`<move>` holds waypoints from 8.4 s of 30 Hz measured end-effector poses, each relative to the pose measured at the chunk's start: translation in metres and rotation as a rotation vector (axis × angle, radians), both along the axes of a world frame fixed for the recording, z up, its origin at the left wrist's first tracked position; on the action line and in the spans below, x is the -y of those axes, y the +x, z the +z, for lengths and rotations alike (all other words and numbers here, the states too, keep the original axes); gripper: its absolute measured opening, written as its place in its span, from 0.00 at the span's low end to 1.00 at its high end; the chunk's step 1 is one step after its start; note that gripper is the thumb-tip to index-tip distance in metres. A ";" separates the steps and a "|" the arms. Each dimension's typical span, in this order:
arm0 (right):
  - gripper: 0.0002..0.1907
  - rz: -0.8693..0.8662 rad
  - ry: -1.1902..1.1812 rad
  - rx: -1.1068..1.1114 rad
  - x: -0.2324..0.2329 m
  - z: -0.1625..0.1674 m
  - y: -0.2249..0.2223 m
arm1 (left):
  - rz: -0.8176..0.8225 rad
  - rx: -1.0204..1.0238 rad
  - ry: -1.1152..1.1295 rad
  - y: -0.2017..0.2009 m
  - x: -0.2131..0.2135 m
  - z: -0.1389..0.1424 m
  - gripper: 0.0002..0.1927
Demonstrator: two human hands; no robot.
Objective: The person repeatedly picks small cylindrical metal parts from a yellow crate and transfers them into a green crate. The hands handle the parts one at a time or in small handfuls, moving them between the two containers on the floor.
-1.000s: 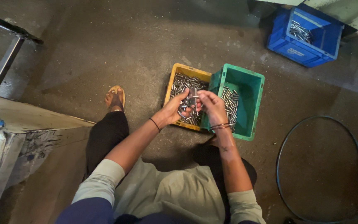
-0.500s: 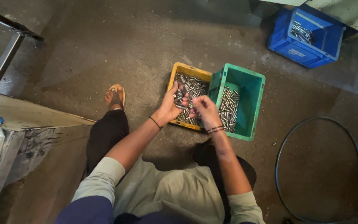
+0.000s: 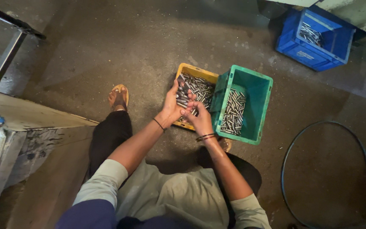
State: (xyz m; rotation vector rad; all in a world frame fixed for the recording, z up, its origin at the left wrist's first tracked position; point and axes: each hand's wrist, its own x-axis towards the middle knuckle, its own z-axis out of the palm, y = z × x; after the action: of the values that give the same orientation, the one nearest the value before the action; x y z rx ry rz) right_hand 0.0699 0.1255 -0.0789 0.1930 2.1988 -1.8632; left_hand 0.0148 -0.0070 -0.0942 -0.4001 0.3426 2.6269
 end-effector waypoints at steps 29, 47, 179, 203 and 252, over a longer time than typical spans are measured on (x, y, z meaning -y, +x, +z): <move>0.11 -0.090 -0.026 -0.009 0.010 0.003 -0.013 | 0.006 0.169 -0.134 -0.003 -0.005 -0.025 0.19; 0.12 0.079 -0.426 0.139 -0.074 0.020 -0.024 | -0.414 -0.088 -0.392 0.007 0.009 -0.015 0.21; 0.10 0.042 0.116 -0.009 -0.053 0.013 -0.026 | -0.116 0.169 -0.292 0.007 -0.012 -0.014 0.21; 0.13 0.121 -0.324 0.133 -0.071 0.028 -0.039 | -0.359 -0.162 -0.646 -0.001 -0.012 -0.002 0.25; 0.11 0.065 -0.134 0.086 -0.062 0.024 -0.072 | -0.152 0.141 -0.467 -0.020 -0.021 -0.008 0.20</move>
State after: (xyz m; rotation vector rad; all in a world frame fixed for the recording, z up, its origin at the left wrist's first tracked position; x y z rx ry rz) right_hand -0.0018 0.1876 -0.0550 0.1715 1.9919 -1.9212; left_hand -0.0049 0.0145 -0.1021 -0.6767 0.9058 2.3384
